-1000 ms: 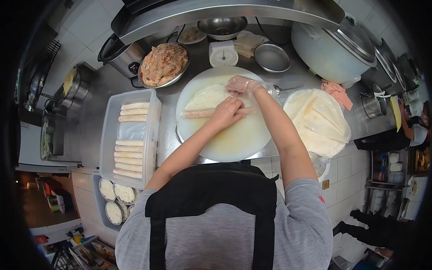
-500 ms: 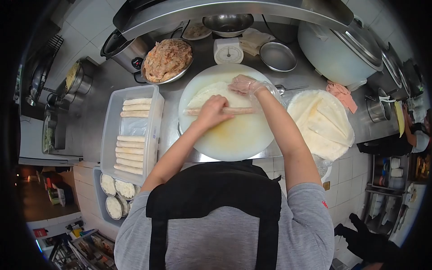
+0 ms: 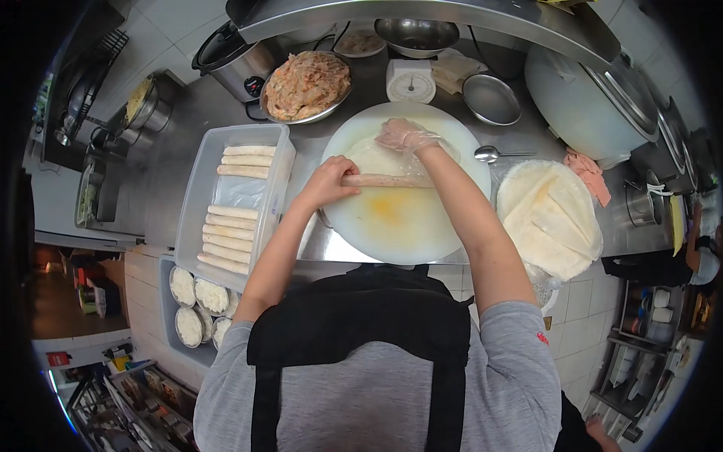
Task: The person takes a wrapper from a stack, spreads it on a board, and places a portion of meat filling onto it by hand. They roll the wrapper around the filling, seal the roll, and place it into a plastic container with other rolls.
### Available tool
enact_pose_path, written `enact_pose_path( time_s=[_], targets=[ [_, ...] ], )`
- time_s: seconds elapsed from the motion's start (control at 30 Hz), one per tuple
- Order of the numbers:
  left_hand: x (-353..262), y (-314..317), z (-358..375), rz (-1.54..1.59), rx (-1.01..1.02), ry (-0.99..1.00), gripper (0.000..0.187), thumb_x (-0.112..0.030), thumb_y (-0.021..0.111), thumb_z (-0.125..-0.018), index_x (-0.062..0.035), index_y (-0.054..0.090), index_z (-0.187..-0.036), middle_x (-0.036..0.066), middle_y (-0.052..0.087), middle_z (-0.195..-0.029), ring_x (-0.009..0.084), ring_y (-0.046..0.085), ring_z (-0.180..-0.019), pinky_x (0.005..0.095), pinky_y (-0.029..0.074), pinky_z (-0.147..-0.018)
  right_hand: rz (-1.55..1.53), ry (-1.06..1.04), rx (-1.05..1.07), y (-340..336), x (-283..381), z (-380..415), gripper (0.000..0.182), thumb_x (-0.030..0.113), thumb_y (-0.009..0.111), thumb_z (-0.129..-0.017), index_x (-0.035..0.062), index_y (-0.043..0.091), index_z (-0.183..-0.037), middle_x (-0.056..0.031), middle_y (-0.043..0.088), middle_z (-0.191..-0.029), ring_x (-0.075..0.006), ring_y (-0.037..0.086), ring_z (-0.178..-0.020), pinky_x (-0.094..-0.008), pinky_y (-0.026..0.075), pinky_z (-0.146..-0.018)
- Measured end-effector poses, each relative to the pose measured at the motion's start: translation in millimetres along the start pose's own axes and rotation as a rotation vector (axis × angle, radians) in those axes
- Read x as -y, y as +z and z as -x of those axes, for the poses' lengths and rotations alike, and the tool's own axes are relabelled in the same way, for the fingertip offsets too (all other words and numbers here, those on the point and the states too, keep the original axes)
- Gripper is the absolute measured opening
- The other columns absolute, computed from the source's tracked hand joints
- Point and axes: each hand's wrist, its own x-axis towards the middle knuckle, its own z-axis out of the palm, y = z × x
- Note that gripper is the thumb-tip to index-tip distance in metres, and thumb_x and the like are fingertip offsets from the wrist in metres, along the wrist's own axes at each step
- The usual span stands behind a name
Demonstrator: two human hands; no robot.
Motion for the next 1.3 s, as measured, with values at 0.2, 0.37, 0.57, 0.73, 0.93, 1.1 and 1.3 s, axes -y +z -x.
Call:
enact_pose_path(
  time_s=[0.2,0.37,0.57,0.73,0.93,1.1,1.3],
  targets=[
    [-11,1,8,-0.057,-0.008,-0.055,0.025,-0.016,0.077,-0.064,-0.0058,0.063,-0.082,0.009,0.062,-0.085,0.0274,0.058,-0.087,0.0369,0.047,-0.079,-0.052,0.049,0.004,0,2,3,0.045,0.042,0.051,-0.086,-0.0001,0.066,-0.094,-0.0235,0.064,-0.093,-0.0405,0.06,-0.089,-0.045,0.047,-0.08],
    [-17,14,-10,0.022,-0.03,0.01,0.025,-0.014,0.078,-0.063,-0.0033,0.063,-0.079,0.011,0.063,-0.08,0.0282,0.061,-0.079,0.0375,0.049,-0.072,-0.039,0.038,0.043,-8,5,6,0.048,0.044,0.049,-0.085,0.0015,0.067,-0.098,-0.0246,0.064,-0.096,-0.0402,0.062,-0.089,-0.0445,0.048,-0.083],
    [-31,15,-26,-0.027,0.068,0.052,0.025,-0.013,0.079,-0.063,-0.0017,0.064,-0.08,0.013,0.064,-0.081,0.028,0.062,-0.079,0.0361,0.05,-0.07,-0.137,0.035,0.048,-9,5,13,0.047,0.045,0.055,-0.085,0.0016,0.064,-0.1,-0.021,0.063,-0.101,-0.0375,0.059,-0.095,-0.0423,0.045,-0.083],
    [-36,19,-30,0.079,0.093,0.0,0.026,-0.015,0.079,-0.062,-0.0011,0.064,-0.078,0.014,0.064,-0.083,0.0303,0.062,-0.081,0.0388,0.05,-0.074,-0.253,0.025,0.031,-9,-2,19,0.048,0.046,0.055,-0.085,0.0026,0.063,-0.102,-0.0192,0.063,-0.101,-0.0356,0.059,-0.096,-0.04,0.044,-0.086],
    [-41,27,-39,0.143,0.116,-0.023,0.028,-0.015,0.08,-0.062,-0.0007,0.065,-0.08,0.015,0.065,-0.083,0.0302,0.063,-0.08,0.038,0.05,-0.073,-0.306,-0.048,0.006,-6,-13,18,0.046,0.047,0.051,-0.09,0.0026,0.063,-0.096,-0.0161,0.064,-0.091,-0.0301,0.059,-0.086,-0.0374,0.044,-0.082],
    [-50,33,-47,0.114,0.141,-0.011,0.029,-0.016,0.08,-0.062,0.0004,0.065,-0.08,0.017,0.065,-0.082,0.031,0.064,-0.08,0.0378,0.05,-0.073,-0.4,-0.072,0.144,-11,-23,16,0.056,0.056,0.047,-0.088,0.0039,0.063,-0.102,-0.0166,0.063,-0.088,-0.0326,0.059,-0.087,-0.0384,0.043,-0.087],
    [-61,38,-54,0.072,0.166,-0.003,0.031,-0.019,0.081,-0.06,0.0007,0.065,-0.079,0.017,0.065,-0.082,0.0307,0.063,-0.079,0.0379,0.05,-0.073,-0.485,-0.119,0.151,-1,-35,12,0.057,0.056,0.051,-0.088,0.0017,0.062,-0.1,-0.0095,0.063,-0.08,-0.0219,0.06,-0.078,-0.0331,0.047,-0.077]
  ],
)
